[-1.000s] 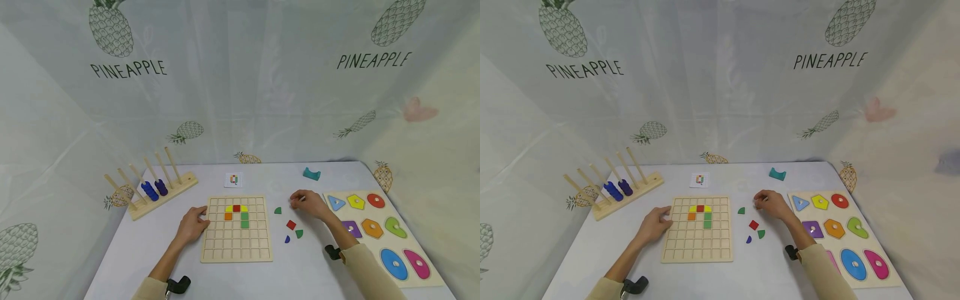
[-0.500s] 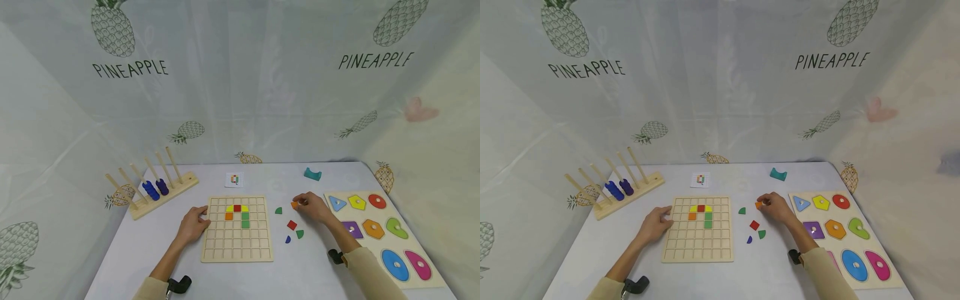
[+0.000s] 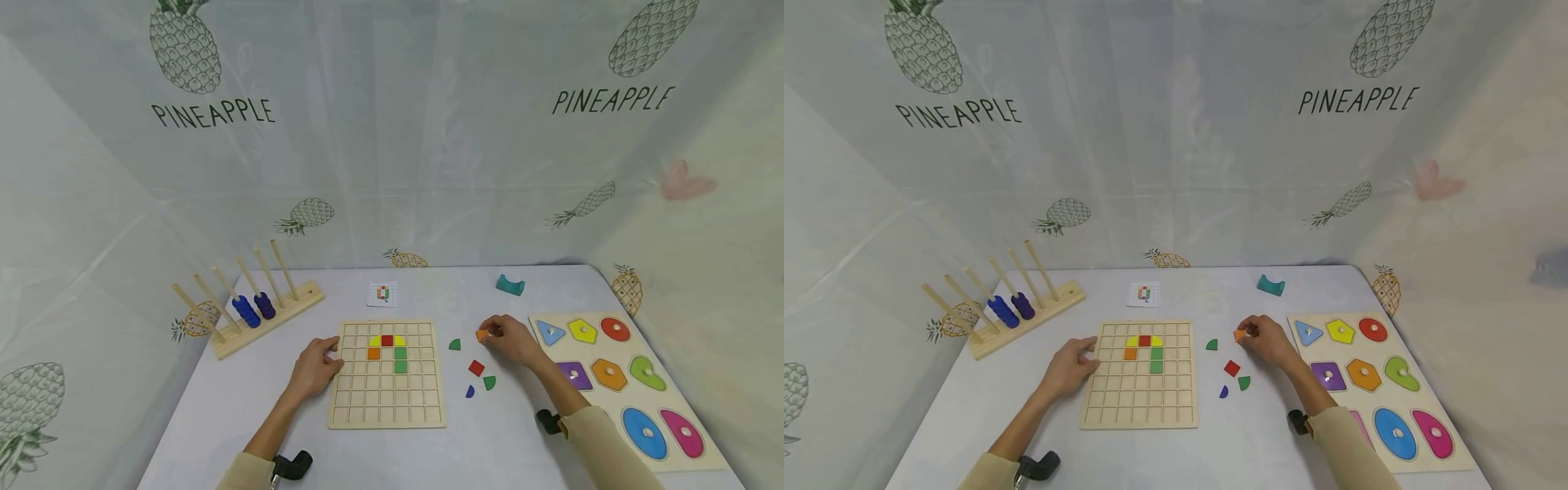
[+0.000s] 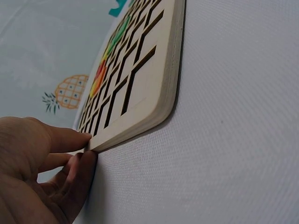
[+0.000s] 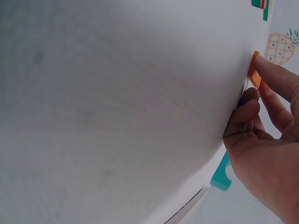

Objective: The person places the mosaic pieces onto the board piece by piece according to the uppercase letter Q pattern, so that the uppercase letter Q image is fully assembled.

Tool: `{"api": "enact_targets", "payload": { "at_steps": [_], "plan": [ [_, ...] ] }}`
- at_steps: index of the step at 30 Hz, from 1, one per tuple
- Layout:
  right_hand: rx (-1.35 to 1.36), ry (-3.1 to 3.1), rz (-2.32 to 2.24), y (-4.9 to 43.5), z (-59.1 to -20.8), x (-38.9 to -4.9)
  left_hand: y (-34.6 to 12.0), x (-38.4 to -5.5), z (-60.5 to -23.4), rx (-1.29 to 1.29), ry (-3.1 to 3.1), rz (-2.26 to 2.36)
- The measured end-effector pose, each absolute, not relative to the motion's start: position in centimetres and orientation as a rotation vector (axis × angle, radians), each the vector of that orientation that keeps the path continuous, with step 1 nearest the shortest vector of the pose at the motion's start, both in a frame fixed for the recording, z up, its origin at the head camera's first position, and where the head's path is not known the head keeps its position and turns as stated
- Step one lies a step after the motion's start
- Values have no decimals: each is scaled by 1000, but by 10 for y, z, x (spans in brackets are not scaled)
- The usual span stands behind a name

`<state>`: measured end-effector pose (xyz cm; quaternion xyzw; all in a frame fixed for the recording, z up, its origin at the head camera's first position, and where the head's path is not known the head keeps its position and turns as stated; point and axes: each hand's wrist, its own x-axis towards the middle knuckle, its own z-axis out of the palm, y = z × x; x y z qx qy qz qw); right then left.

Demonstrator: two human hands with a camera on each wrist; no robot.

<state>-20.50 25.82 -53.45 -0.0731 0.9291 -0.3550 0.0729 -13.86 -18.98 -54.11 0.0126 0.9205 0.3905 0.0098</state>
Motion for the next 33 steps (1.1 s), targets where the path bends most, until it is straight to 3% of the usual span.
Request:
{"api": "enact_targets", "payload": {
  "at_steps": [17,33],
  "plan": [
    [-289,2768,-1147,250,-526,-198,-189,-139,-539,32,2874,1197],
    [-516,2647,-1198,183,-509,-191,-188,-139,-539,18,2866,1206]
  ]
}}
